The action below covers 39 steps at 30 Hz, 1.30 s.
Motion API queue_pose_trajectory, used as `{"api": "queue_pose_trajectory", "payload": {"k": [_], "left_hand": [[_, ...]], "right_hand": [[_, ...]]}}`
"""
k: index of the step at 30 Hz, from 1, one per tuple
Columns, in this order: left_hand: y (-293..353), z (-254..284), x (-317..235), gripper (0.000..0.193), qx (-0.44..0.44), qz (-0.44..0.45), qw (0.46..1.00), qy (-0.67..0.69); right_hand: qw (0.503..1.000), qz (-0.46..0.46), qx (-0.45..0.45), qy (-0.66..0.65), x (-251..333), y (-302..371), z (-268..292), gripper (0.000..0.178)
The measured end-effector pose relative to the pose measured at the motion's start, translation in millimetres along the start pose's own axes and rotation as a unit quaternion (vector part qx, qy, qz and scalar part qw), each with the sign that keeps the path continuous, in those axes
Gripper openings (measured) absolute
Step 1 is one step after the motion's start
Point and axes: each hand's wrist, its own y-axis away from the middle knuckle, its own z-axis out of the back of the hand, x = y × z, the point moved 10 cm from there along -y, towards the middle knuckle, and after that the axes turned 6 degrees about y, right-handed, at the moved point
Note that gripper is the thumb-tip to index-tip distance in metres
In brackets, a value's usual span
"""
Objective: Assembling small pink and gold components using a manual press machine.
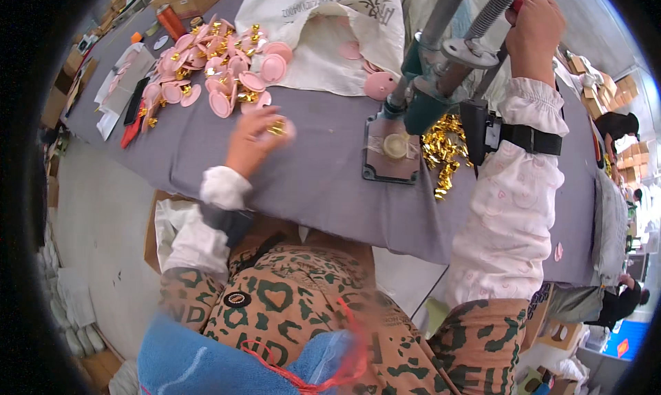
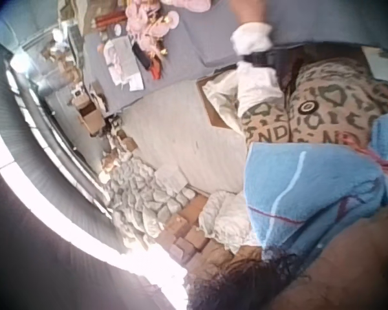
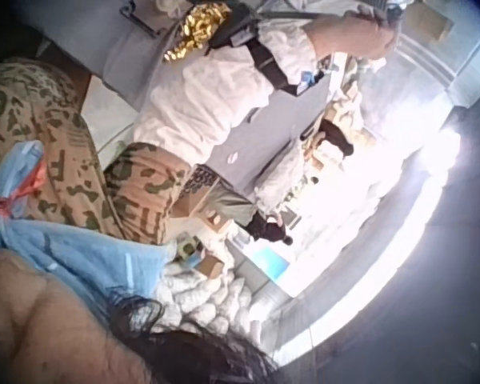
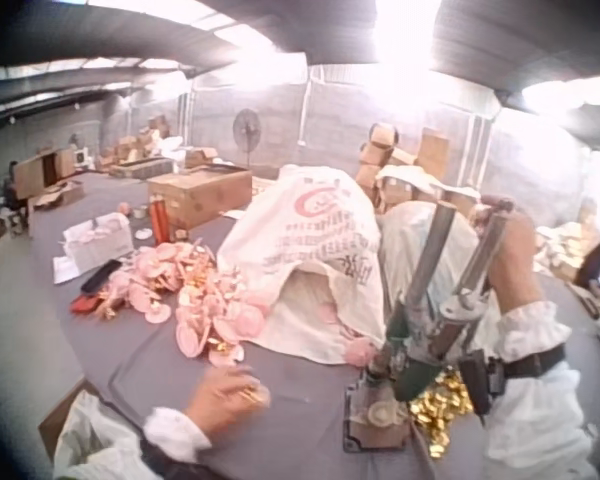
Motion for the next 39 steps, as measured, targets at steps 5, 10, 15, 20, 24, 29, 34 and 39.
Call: {"api": "queue_pose_trajectory", "payload": {"k": [5, 10, 15, 20, 24, 29, 34, 39], "left_hand": [[-7.7, -158.2, -42.9, 0.036, 0.075, -0.029, 0.993, 0.083], [-18.2, -216.8, -55.4, 0.034, 0.121, 0.019, 0.992, 0.033], [-21.0, -224.5, -60.6, 0.037, 0.118, 0.016, 0.993, -0.003], [-22.5, -221.9, -62.5, 0.042, 0.116, 0.016, 0.993, -0.027], [-21.2, -213.1, -64.6, 0.051, 0.096, 0.008, 0.995, -0.023], [-30.7, -204.8, -79.8, 0.054, 0.073, -0.009, 0.997, 0.017], [-32.9, -195.3, -91.5, 0.035, 0.086, -0.035, 0.995, 0.023], [-18.4, -193.2, -77.2, 0.042, 0.027, -0.066, 0.992, 0.101]], "right_hand": [[0.998, 0.005, 0.041, 0.049, -7.1, -7.4, -0.6, 0.027], [0.999, -0.019, 0.025, 0.006, -11.7, -4.4, 5.1, 0.027], [0.983, 0.105, 0.060, 0.138, 14.0, -0.8, 2.5, 0.022], [0.961, 0.192, 0.032, 0.198, 69.5, 52.9, 51.4, 0.022], [0.985, 0.169, -0.013, -0.037, 77.7, 185.2, 107.6, 0.032], [0.980, 0.048, 0.111, 0.161, 25.9, 291.5, 127.1, 0.029], [0.975, 0.068, 0.192, 0.093, 50.8, 230.0, 102.3, 0.030], [0.998, -0.012, 0.049, -0.031, 56.6, 74.6, 65.8, 0.032]]}}
